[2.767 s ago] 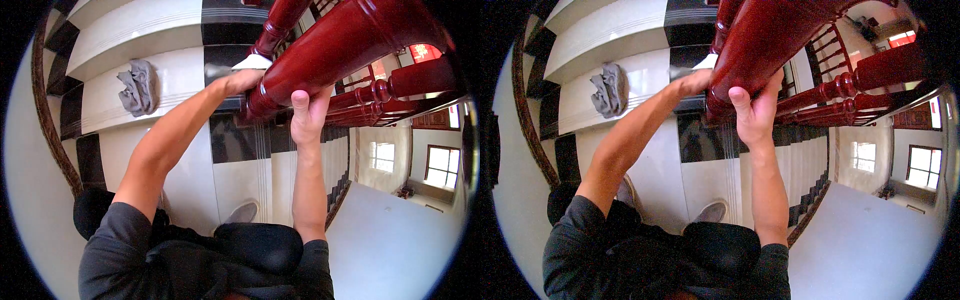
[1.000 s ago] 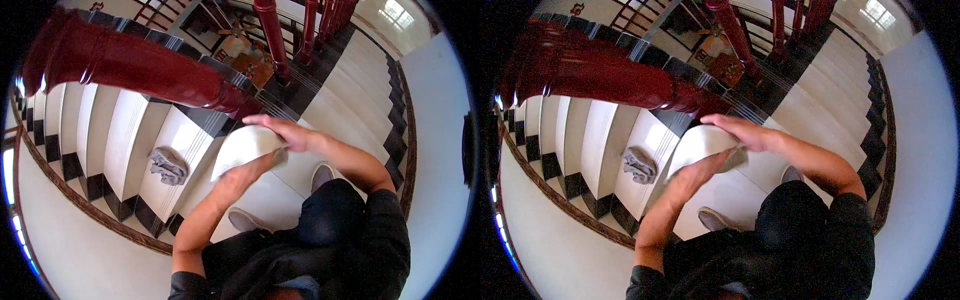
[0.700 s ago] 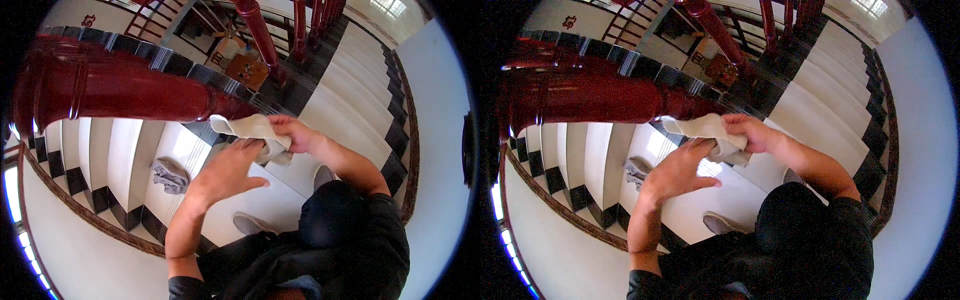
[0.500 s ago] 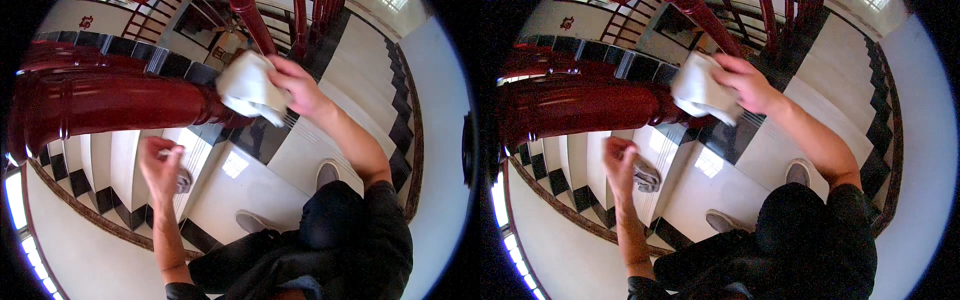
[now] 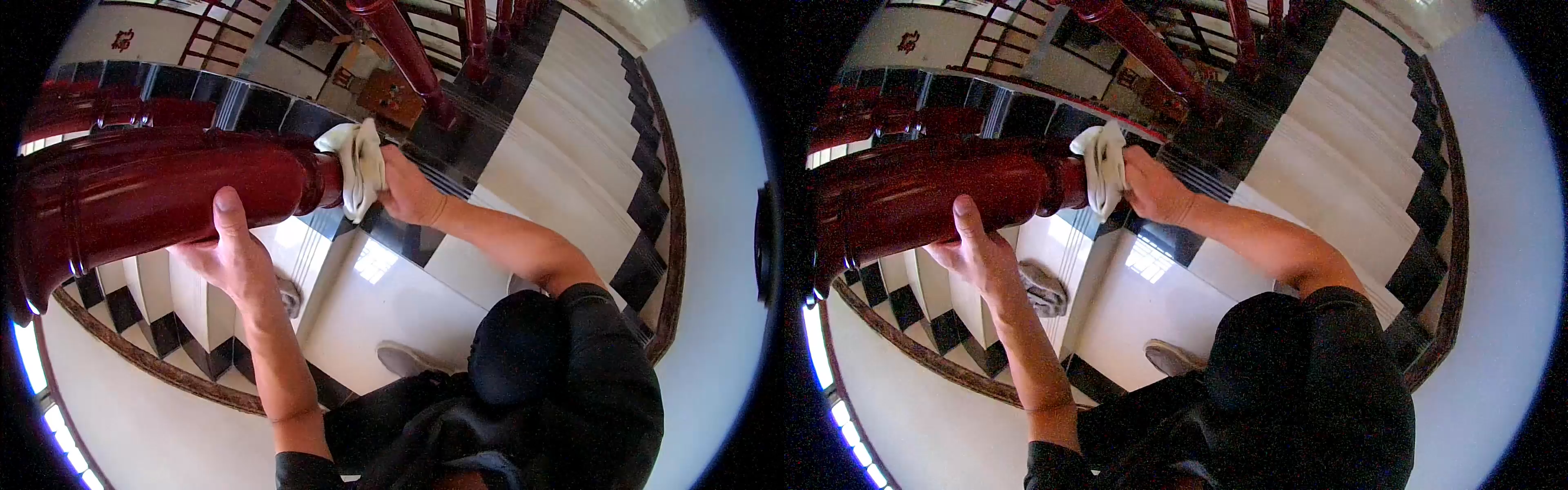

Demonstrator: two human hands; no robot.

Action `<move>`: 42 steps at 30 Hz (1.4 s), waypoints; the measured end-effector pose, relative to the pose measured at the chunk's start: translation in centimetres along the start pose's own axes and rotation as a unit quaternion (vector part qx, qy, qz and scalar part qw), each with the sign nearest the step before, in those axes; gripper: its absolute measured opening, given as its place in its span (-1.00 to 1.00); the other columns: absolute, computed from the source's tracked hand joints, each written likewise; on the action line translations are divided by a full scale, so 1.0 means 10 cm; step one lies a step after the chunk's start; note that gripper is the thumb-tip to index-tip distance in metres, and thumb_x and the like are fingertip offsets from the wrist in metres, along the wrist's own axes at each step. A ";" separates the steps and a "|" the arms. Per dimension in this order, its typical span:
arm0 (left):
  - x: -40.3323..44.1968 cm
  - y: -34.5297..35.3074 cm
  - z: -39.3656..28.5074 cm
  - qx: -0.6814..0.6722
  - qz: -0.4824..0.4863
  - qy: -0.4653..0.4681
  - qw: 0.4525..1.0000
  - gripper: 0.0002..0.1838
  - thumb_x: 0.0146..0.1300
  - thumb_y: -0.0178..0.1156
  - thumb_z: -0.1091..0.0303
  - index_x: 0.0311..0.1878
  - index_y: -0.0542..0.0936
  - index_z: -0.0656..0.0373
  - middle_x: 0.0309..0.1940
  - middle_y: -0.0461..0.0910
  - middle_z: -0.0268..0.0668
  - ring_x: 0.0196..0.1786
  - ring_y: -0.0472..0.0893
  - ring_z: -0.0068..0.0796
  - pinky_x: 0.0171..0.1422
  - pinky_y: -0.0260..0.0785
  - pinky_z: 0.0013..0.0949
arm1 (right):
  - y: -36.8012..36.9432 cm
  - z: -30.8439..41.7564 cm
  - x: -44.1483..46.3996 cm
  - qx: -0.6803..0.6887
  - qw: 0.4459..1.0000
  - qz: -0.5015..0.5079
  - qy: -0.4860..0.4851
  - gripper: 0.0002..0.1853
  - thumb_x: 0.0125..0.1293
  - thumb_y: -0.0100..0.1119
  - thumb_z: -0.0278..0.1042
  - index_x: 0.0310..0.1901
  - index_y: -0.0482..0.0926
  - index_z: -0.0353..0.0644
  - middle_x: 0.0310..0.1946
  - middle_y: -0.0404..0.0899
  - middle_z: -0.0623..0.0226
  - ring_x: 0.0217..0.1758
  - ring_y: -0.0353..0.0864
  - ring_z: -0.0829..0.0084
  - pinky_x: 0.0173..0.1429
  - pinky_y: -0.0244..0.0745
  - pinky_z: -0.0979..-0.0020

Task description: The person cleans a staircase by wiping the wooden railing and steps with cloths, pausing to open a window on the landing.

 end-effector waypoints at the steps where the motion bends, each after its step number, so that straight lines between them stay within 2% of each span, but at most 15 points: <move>1: 0.00 0.02 -0.01 0.000 0.001 0.001 1.000 -0.02 0.24 0.54 0.15 0.57 0.16 0.21 0.38 0.45 0.04 0.30 0.60 0.02 0.30 0.69 0.03 | -0.11 0.09 0.09 0.000 1.000 -0.002 0.000 -0.40 0.16 0.33 -0.62 0.26 0.39 -0.31 0.23 0.43 -0.07 0.25 0.50 -0.03 0.40 0.44 0.16; 3: 0.01 0.01 -0.03 -0.003 -0.005 0.023 1.000 -0.01 0.23 0.55 0.12 0.56 0.17 0.23 0.36 0.47 0.05 0.29 0.61 0.03 0.28 0.71 0.03 | -0.27 -0.04 0.23 0.190 0.963 -0.025 0.188 -0.46 0.20 0.29 -0.65 0.23 0.40 -0.32 0.18 0.44 -0.03 0.24 0.52 0.07 0.39 0.43 0.19; 5: 0.02 0.01 -0.02 0.011 -0.014 0.020 1.000 -0.01 0.23 0.55 0.12 0.56 0.17 0.23 0.36 0.47 0.06 0.28 0.61 0.04 0.27 0.71 0.04 | -0.44 0.01 0.49 0.175 0.973 -0.012 0.152 -0.49 0.30 0.25 -0.54 0.29 0.42 -0.29 0.18 0.42 -0.01 0.31 0.49 0.15 0.43 0.39 0.21; 7: 0.01 0.02 -0.01 0.020 -0.024 0.017 0.999 -0.01 0.23 0.55 0.11 0.56 0.17 0.24 0.35 0.47 0.06 0.27 0.62 0.04 0.27 0.71 0.04 | -0.29 0.16 0.67 0.120 0.981 0.134 0.074 -0.45 0.38 0.31 -0.31 0.36 0.44 -0.23 0.24 0.47 -0.10 0.47 0.39 0.06 0.45 0.38 0.14; 8: 0.02 0.04 -0.01 0.012 -0.026 0.014 1.000 0.01 0.21 0.55 0.10 0.56 0.17 0.24 0.36 0.47 0.07 0.26 0.63 0.04 0.26 0.71 0.04 | -0.14 0.08 0.66 0.177 0.970 0.141 0.095 -0.37 0.36 0.35 -0.18 0.42 0.45 -0.17 0.33 0.42 0.01 0.52 0.31 0.07 0.56 0.24 0.13; 13: 0.02 0.10 -0.03 0.018 -0.024 0.000 1.000 0.05 0.16 0.57 0.05 0.56 0.17 0.27 0.36 0.46 0.10 0.23 0.65 0.06 0.24 0.73 0.05 | -0.22 0.03 0.58 0.131 0.989 0.059 -0.020 -0.43 0.45 0.29 -0.18 0.42 0.42 -0.16 0.36 0.38 0.16 0.47 0.35 0.27 0.53 0.29 0.26; 15: 0.03 0.02 0.02 0.028 -0.063 0.018 0.997 0.09 0.13 0.58 -0.01 0.54 0.17 0.32 0.37 0.45 0.14 0.23 0.65 0.08 0.24 0.73 0.07 | -0.22 -0.30 0.27 0.268 0.932 0.080 0.231 -0.47 0.49 0.27 -0.16 0.40 0.43 -0.14 0.30 0.47 0.20 0.43 0.39 0.39 0.52 0.31 0.27; 17: 0.02 0.02 0.01 0.034 -0.044 0.046 0.997 0.04 0.23 0.50 0.07 0.57 0.11 0.35 0.32 0.45 0.20 0.17 0.67 0.17 0.05 0.81 0.02 | -0.28 -0.43 0.16 0.374 0.894 0.007 0.248 -0.50 0.53 0.22 -0.21 0.40 0.42 -0.17 0.24 0.53 0.27 0.37 0.43 0.45 0.50 0.35 0.29; 19: 0.00 0.00 0.03 0.046 -0.059 0.035 0.997 0.10 0.21 0.49 -0.04 0.58 0.08 0.33 0.32 0.44 0.22 0.17 0.67 0.22 0.05 0.81 0.05 | -0.17 -0.60 0.01 0.257 0.928 0.060 0.265 -0.51 0.55 0.18 -0.29 0.42 0.38 -0.21 0.30 0.49 0.20 0.41 0.42 0.39 0.53 0.31 0.28; 21: 0.01 0.01 0.06 0.050 -0.069 0.023 0.996 0.14 0.18 0.49 -0.13 0.59 0.07 0.31 0.33 0.42 0.23 0.16 0.67 0.24 0.05 0.81 0.06 | 0.03 -0.47 -0.11 0.159 0.978 0.010 0.134 -0.50 0.62 0.06 -0.26 0.50 0.31 -0.17 0.39 0.40 0.13 0.51 0.34 0.27 0.59 0.23 0.26; 27: -0.05 -0.01 0.06 0.028 -0.102 -0.001 0.994 0.08 0.11 0.57 0.02 0.52 0.17 0.37 0.38 0.42 0.19 0.23 0.65 0.09 0.23 0.73 0.10 | 0.16 -1.01 -0.16 0.280 0.926 0.080 0.239 -0.53 0.66 -0.03 -0.32 0.51 0.30 -0.15 0.38 0.44 0.09 0.46 0.44 0.27 0.58 0.27 0.26; 34: -0.05 0.01 0.00 0.044 -0.106 -0.014 0.993 0.04 0.14 0.56 0.03 0.50 0.19 0.38 0.38 0.41 0.18 0.24 0.64 0.09 0.26 0.72 0.09 | 0.04 -0.84 -0.39 0.126 0.971 0.007 0.205 -0.60 0.57 0.06 -0.42 0.37 0.44 -0.23 0.25 0.55 0.03 0.34 0.57 0.12 0.44 0.43 0.23; 37: -0.03 -0.02 0.00 0.048 -0.103 -0.010 0.993 0.06 0.13 0.57 0.01 0.51 0.20 0.38 0.38 0.41 0.16 0.25 0.63 0.07 0.26 0.72 0.09 | 0.12 -1.29 -0.76 -0.008 0.969 -0.020 0.245 -0.70 0.54 0.08 -0.37 0.20 0.50 -0.27 0.10 0.57 -0.03 0.17 0.63 -0.04 0.26 0.53 0.14; 39: -0.02 0.00 0.00 0.049 -0.089 0.008 0.995 0.06 0.12 0.57 0.01 0.51 0.20 0.39 0.37 0.43 0.16 0.26 0.63 0.06 0.26 0.72 0.08 | 0.13 -1.60 -0.83 0.038 0.939 0.105 0.326 -0.70 0.54 0.09 -0.34 0.19 0.54 -0.28 0.07 0.60 -0.05 0.16 0.64 -0.03 0.27 0.53 0.15; 42: -0.04 -0.01 0.00 0.052 -0.107 0.012 0.993 0.06 0.12 0.57 0.02 0.51 0.21 0.38 0.37 0.44 0.14 0.25 0.64 0.06 0.26 0.72 0.06 | 0.16 -1.47 -0.72 0.055 0.935 0.114 0.331 -0.67 0.54 0.13 -0.30 0.20 0.58 -0.29 0.04 0.62 -0.05 0.15 0.66 0.01 0.27 0.52 0.16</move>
Point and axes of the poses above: each hand's wrist, its own x-axis towards the middle knuckle, its own y-axis out of the palm, z = x × y, the point moved 8 cm from there along x, towards the middle knuckle
